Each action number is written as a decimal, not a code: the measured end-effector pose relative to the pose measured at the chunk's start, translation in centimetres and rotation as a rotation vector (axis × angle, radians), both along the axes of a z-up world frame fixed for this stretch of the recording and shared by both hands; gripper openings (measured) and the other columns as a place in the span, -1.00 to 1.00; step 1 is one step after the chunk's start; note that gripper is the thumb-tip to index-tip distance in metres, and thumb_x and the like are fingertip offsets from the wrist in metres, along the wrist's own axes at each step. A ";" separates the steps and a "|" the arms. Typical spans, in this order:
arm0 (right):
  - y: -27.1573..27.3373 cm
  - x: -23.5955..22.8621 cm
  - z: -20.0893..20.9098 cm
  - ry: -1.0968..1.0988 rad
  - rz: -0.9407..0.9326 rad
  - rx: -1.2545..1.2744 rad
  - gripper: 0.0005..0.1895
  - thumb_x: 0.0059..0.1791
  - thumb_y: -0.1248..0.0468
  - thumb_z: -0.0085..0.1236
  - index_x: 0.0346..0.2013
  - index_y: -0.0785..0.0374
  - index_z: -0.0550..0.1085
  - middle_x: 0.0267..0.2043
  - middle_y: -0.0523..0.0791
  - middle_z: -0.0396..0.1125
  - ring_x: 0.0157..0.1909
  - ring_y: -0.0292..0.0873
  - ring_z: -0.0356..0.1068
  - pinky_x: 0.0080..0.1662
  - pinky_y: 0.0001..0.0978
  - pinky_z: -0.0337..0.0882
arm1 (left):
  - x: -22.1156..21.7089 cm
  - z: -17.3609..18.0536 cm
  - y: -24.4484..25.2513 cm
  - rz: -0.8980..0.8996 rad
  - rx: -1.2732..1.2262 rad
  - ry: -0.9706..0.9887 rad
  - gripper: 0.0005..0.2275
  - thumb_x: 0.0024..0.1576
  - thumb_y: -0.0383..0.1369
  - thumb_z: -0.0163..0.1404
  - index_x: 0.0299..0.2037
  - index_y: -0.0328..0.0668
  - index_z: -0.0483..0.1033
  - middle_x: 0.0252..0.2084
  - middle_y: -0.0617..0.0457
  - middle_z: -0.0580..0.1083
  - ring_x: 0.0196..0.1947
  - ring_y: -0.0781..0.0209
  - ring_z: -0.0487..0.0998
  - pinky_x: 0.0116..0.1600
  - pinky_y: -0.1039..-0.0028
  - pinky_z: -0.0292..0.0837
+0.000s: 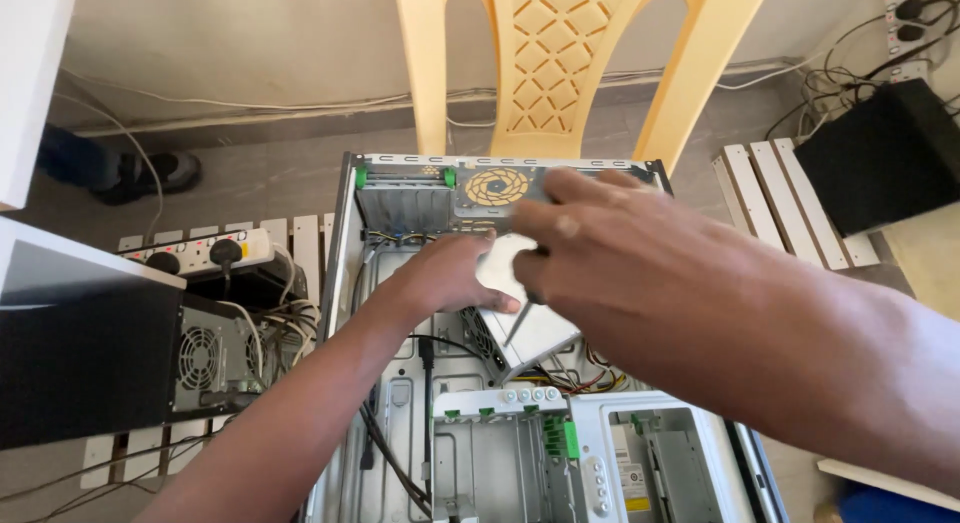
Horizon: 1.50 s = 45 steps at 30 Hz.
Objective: Extracting a power supply unit housing from a computer case using a screwdriver.
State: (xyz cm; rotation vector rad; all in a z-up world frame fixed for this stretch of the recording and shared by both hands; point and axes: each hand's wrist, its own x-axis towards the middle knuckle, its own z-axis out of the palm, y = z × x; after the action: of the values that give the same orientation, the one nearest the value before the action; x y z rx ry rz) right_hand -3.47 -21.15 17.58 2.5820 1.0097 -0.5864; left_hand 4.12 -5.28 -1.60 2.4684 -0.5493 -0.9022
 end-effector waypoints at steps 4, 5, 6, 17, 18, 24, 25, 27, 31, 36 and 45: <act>-0.1 0.2 2.0 0.134 -0.035 0.199 -0.63 -0.02 0.51 0.01 -0.09 0.05 0.62 -0.23 -0.14 0.38 -0.05 -0.01 0.39 -0.15 -0.01 0.42 | -0.1 1.3 -0.6 0.033 0.061 0.048 -0.12 -0.17 0.02 0.31 0.39 -0.07 0.26 0.41 -0.10 0.29 0.37 -0.07 0.33 0.24 0.14 0.36; 0.4 -0.1 2.7 0.131 -0.043 0.205 -0.63 -0.02 0.51 0.01 -0.09 0.05 0.62 -0.23 -0.14 0.38 -0.05 -0.01 0.39 -0.15 -0.01 0.42 | -0.3 1.3 -0.5 0.025 0.066 0.045 -0.12 -0.17 0.02 0.31 0.39 -0.07 0.26 0.41 -0.10 0.29 0.37 -0.07 0.33 0.24 0.14 0.36; 0.9 -0.2 3.4 0.201 -0.241 0.134 -0.72 -0.02 0.26 0.19 -0.02 -0.01 0.54 -0.12 -0.11 0.39 -0.01 0.03 0.43 -0.11 0.04 0.44 | -0.3 1.4 -0.4 -0.018 0.034 -0.013 -0.35 -0.10 0.02 0.27 0.17 -0.02 0.37 0.16 -0.06 0.37 0.24 -0.02 0.37 0.14 0.18 0.33; 0.0 0.6 2.2 0.144 -0.285 -0.027 -0.78 -0.10 0.45 -0.09 -0.53 0.22 0.51 -0.49 -0.07 0.37 -0.46 -0.01 0.39 -0.30 -0.05 0.33 | -5.8 8.3 2.4 -0.297 -0.819 -0.027 -0.47 0.17 -0.36 0.11 0.37 -0.07 0.26 0.34 -0.02 0.43 0.27 0.08 0.51 0.41 0.18 0.38; -0.6 0.8 1.2 0.042 -0.125 0.052 -0.78 -0.03 0.42 -0.04 -0.21 0.05 0.48 -0.35 -0.14 0.41 -0.29 -0.03 0.33 -0.16 -0.04 0.34 | -6.1 8.5 2.5 -0.270 -0.899 0.015 -0.45 0.18 -0.34 0.10 0.38 -0.16 0.20 0.38 -0.08 0.35 0.33 0.04 0.42 0.48 0.15 0.29; -0.7 1.0 -0.7 -0.053 0.152 0.296 -0.55 -0.02 0.38 0.04 0.09 -0.19 0.49 -0.16 -0.18 0.38 -0.06 0.02 0.19 -0.11 0.04 0.36 | -6.1 7.2 2.0 -0.008 -1.040 0.094 -0.94 0.28 -0.42 -0.07 -0.09 -0.13 0.39 -0.20 0.10 0.44 -0.14 0.32 0.40 -0.05 0.44 0.28; -0.5 0.3 -0.8 -0.023 0.111 0.318 -0.52 -0.04 0.32 0.10 0.17 -0.11 0.48 -0.05 -0.18 0.39 0.01 0.01 0.19 -0.07 0.06 0.41 | -6.1 6.8 2.1 -0.017 -1.075 0.086 -0.86 0.30 -0.49 -0.12 -0.34 -0.13 0.39 -0.47 0.27 0.30 -0.46 0.50 0.19 -0.38 0.55 0.06; -0.7 0.4 0.0 0.049 0.058 0.375 -0.57 -0.08 0.21 0.25 0.10 -0.09 0.50 -0.03 -0.19 0.34 0.07 -0.03 0.21 -0.05 0.05 0.40 | -6.3 7.5 1.9 0.048 -0.966 0.027 -0.91 0.21 -0.49 0.02 -0.35 -0.16 0.51 -0.48 0.20 0.44 -0.49 0.47 0.31 -0.41 0.54 0.15; 1.1 0.0 3.4 0.160 -0.421 -0.066 -0.56 0.12 -0.38 -0.32 -0.07 -0.26 0.35 -0.04 -0.27 0.24 0.04 -0.12 0.43 0.10 -0.11 0.41 | -7.8 8.7 1.4 0.045 -1.095 -0.056 -0.84 0.14 -0.59 -0.01 -0.48 -0.23 0.39 -0.53 0.29 0.27 -0.35 0.61 0.38 -0.12 0.61 0.69; 2.8 -0.5 4.0 0.052 -0.191 -0.455 -0.69 0.11 0.18 -0.16 0.07 -0.41 0.20 -0.22 -0.25 0.26 -0.30 -0.01 0.46 -0.34 -0.11 0.37 | -7.7 8.0 0.6 0.125 -1.019 -0.292 -0.71 -0.07 -0.49 0.33 -0.27 -0.12 0.43 -0.41 0.17 0.42 -0.33 0.48 0.31 -0.11 0.57 0.37; -0.4 0.6 1.1 0.012 0.065 0.177 -0.29 -0.24 0.68 -0.07 -0.04 -0.22 0.37 -0.24 -0.27 0.29 -0.11 -0.10 0.28 -0.21 -0.02 0.42 | -6.3 7.8 1.9 0.028 -1.136 0.170 -0.91 0.22 -0.45 0.10 -0.12 -0.17 0.49 -0.19 0.20 0.45 -0.14 0.42 0.37 -0.03 0.50 0.36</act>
State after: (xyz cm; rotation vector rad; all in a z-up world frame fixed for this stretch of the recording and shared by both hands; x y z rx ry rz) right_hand -2.82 -21.60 18.68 2.6880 1.1939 -0.5176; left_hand -2.17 -3.41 6.24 1.3555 -0.7002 -0.5291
